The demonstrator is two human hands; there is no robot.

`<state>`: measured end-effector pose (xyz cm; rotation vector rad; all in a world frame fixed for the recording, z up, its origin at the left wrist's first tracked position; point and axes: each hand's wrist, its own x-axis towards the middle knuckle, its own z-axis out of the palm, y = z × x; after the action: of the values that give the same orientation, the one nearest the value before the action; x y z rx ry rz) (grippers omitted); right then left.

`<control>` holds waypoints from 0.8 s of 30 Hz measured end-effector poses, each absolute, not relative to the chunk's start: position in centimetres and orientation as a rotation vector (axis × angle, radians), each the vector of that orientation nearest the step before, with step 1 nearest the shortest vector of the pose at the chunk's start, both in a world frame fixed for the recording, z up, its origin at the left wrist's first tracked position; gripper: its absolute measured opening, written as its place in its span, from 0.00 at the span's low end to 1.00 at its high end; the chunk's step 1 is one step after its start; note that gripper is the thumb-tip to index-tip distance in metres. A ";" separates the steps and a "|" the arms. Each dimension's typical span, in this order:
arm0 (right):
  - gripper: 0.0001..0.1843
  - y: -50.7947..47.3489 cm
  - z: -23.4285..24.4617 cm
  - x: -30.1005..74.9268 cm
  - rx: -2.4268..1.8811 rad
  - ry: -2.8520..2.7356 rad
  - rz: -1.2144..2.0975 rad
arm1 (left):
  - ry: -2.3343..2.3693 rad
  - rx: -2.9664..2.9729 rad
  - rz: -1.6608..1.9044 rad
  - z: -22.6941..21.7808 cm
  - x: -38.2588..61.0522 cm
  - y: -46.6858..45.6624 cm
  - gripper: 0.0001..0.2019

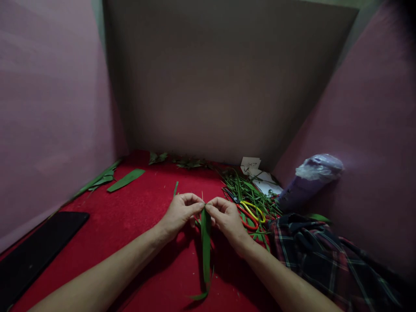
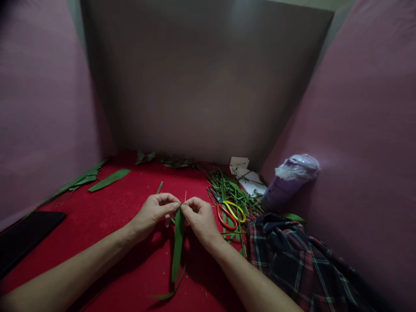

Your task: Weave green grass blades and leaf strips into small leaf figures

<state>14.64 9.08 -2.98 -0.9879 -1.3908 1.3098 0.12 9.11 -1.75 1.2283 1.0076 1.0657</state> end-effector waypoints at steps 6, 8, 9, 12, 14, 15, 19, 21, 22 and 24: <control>0.13 8.9 -3.1 14.5 -1.000 -1.383 1.342 | 0.992 1.194 1.102 -1.8 0.3 9.1 0.09; 0.13 8.9 -3.1 14.4 -1.001 -1.388 1.336 | 0.995 1.183 1.113 -1.8 0.3 9.2 0.09; 0.13 8.9 -3.2 14.4 -1.005 -1.388 1.334 | 0.995 1.177 1.122 -1.8 0.3 9.2 0.09; 0.14 8.9 -3.1 14.4 -1.016 -1.368 1.348 | 0.986 1.165 1.142 -1.7 0.3 9.2 0.09; 0.14 8.9 -3.0 14.4 -1.023 -1.348 1.351 | 0.977 1.172 1.139 -1.7 0.3 9.2 0.10; 0.14 8.8 -2.9 14.4 -1.029 -1.343 1.349 | 0.972 1.180 1.131 -1.7 0.3 9.2 0.10; 0.15 8.7 -2.5 14.4 -1.051 -1.333 1.357 | 0.952 1.174 1.092 -1.7 0.2 9.0 0.11; 0.16 8.7 -2.4 14.4 -1.051 -1.320 1.378 | 0.936 1.140 1.083 -1.8 0.2 8.9 0.11; 0.17 8.7 -2.4 14.4 -1.044 -1.316 1.391 | 0.926 1.122 1.080 -1.8 0.2 8.9 0.11; 0.18 8.8 -2.5 14.5 -1.015 -1.308 1.419 | 0.905 1.090 1.084 -1.9 0.2 8.9 0.11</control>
<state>14.50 8.76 -2.47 -1.0150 -1.3082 1.4194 0.16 8.94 -1.87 1.0899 0.9055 1.0838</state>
